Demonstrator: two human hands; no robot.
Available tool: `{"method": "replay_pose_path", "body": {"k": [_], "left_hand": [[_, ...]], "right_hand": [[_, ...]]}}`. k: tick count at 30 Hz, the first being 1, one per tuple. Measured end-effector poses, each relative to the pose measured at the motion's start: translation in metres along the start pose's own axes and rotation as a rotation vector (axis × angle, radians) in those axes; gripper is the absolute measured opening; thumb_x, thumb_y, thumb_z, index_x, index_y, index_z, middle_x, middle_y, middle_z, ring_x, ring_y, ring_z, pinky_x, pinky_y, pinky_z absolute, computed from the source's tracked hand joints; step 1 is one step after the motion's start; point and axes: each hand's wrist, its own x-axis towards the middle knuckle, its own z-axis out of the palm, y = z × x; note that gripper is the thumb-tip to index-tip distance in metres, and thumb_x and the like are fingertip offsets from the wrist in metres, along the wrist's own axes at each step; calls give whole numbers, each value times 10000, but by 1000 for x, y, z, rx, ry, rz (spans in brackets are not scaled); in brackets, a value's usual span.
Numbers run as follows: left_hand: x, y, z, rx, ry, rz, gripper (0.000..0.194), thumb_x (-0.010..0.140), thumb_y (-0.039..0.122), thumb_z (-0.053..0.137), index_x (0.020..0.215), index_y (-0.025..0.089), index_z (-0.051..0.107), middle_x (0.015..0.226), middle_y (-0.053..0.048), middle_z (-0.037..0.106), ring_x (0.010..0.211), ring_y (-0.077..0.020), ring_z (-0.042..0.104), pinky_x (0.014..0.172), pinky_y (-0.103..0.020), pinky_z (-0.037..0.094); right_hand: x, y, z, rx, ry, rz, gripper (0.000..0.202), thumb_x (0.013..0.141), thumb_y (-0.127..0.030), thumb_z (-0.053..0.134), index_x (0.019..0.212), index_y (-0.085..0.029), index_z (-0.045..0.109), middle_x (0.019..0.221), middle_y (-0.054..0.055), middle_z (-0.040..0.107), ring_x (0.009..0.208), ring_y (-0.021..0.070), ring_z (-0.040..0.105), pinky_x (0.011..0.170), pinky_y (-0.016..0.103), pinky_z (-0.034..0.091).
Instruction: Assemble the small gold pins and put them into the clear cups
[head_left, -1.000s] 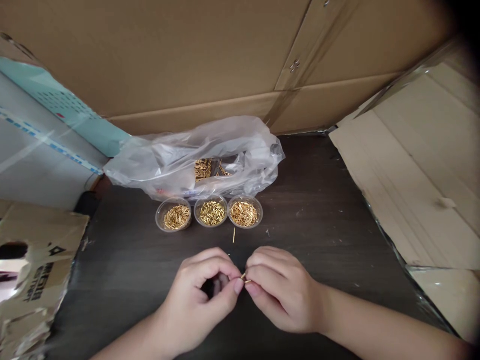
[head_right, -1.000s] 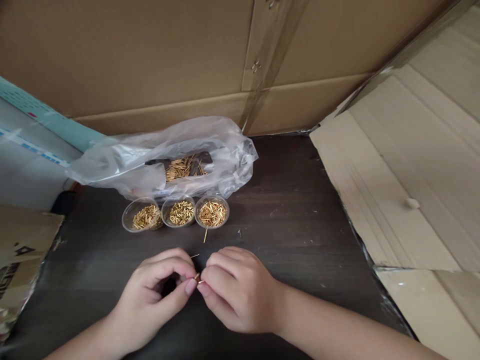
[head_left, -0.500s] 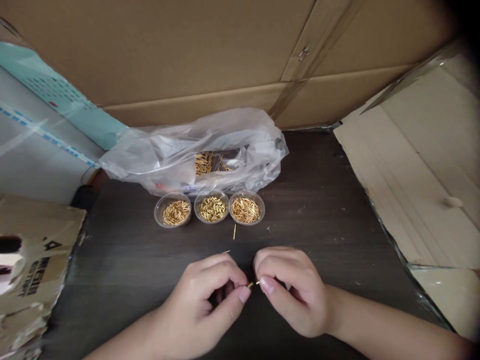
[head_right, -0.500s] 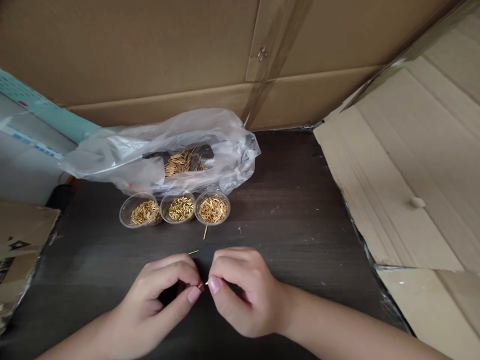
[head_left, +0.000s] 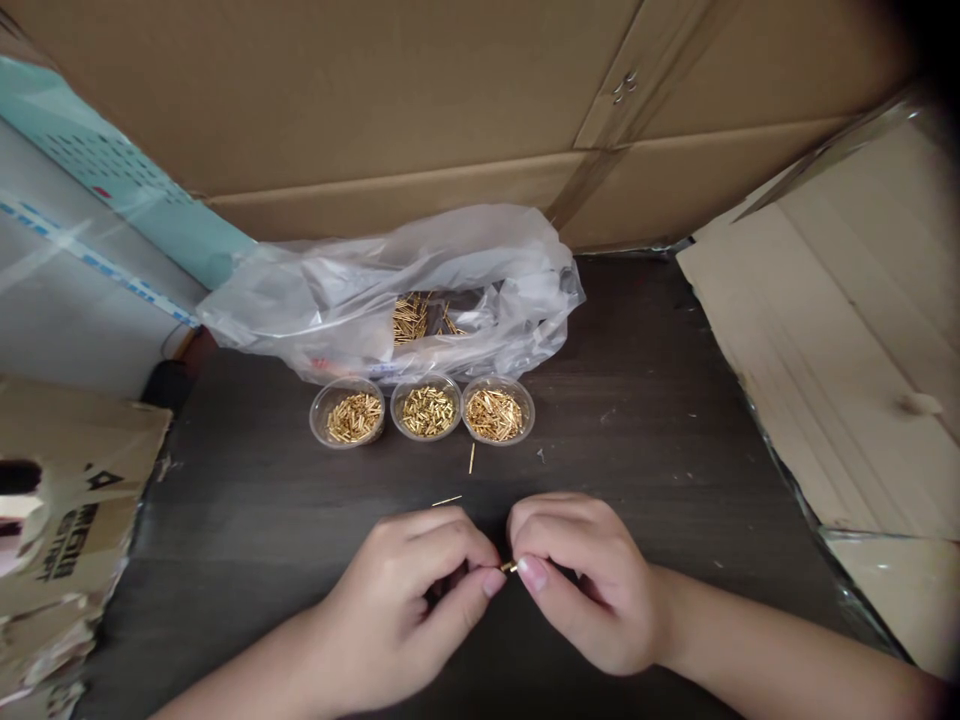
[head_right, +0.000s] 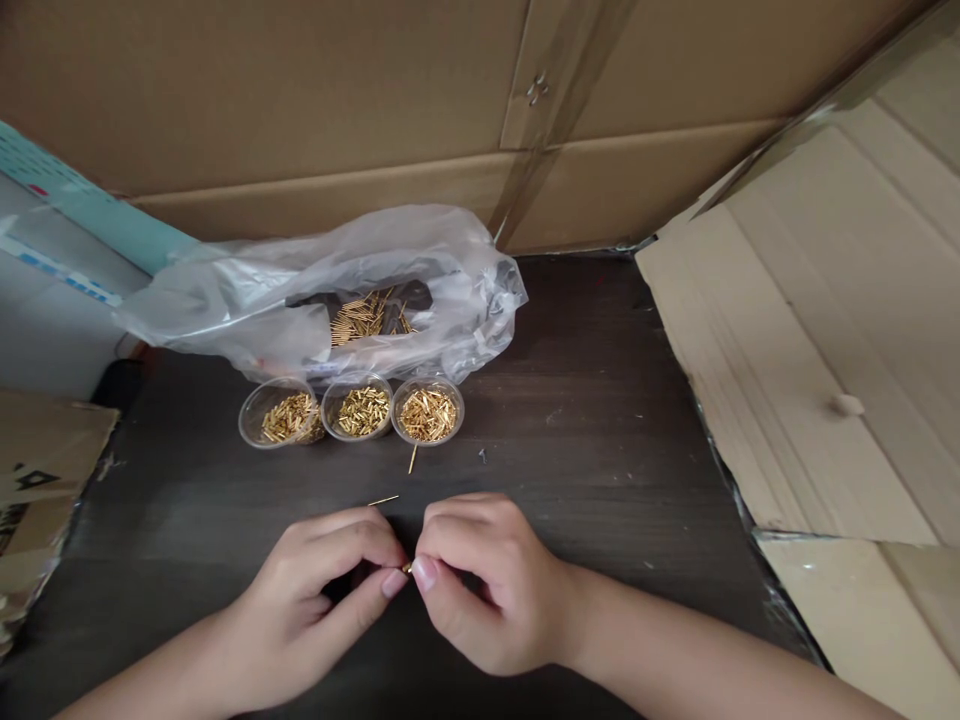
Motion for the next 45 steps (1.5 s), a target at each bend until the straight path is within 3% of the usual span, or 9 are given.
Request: {"method": "replay_pose_path", "body": {"k": [9, 31, 38, 45], "left_hand": [[0, 0, -1, 18, -10, 1, 77, 956, 115, 580, 908, 158, 622, 773, -8, 610, 679, -105, 541, 622, -227, 422], [-2, -3, -3, 3, -39, -8, 86, 985, 128, 531, 922, 174, 567, 794, -1, 570, 704, -114, 517, 636, -228, 403], [6, -12, -2, -57, -50, -119, 180, 1023, 207, 499, 855, 169, 553, 750, 8, 557, 692, -113, 514, 649, -223, 398], [11, -14, -4, -80, 29, -236, 233, 1004, 269, 542, 806, 154, 582, 676, 19, 551, 607, -95, 492, 574, -206, 375]], "right_hand": [[0, -2, -2, -5, 61, 1, 184, 917, -124, 457, 749, -196, 437, 636, -23, 439, 563, 97, 424, 547, 247, 347], [0, 2, -1, -42, -21, -39, 199, 916, -114, 448, 744, -206, 409, 635, -28, 415, 568, 106, 400, 552, 256, 338], [2, 9, -3, -105, -35, -3, 214, 945, -126, 450, 744, -197, 434, 644, -32, 406, 571, 102, 388, 554, 255, 326], [7, 15, -6, -63, -59, 81, 265, 976, -158, 460, 715, -184, 425, 649, -40, 407, 577, 80, 389, 553, 230, 307]]}}
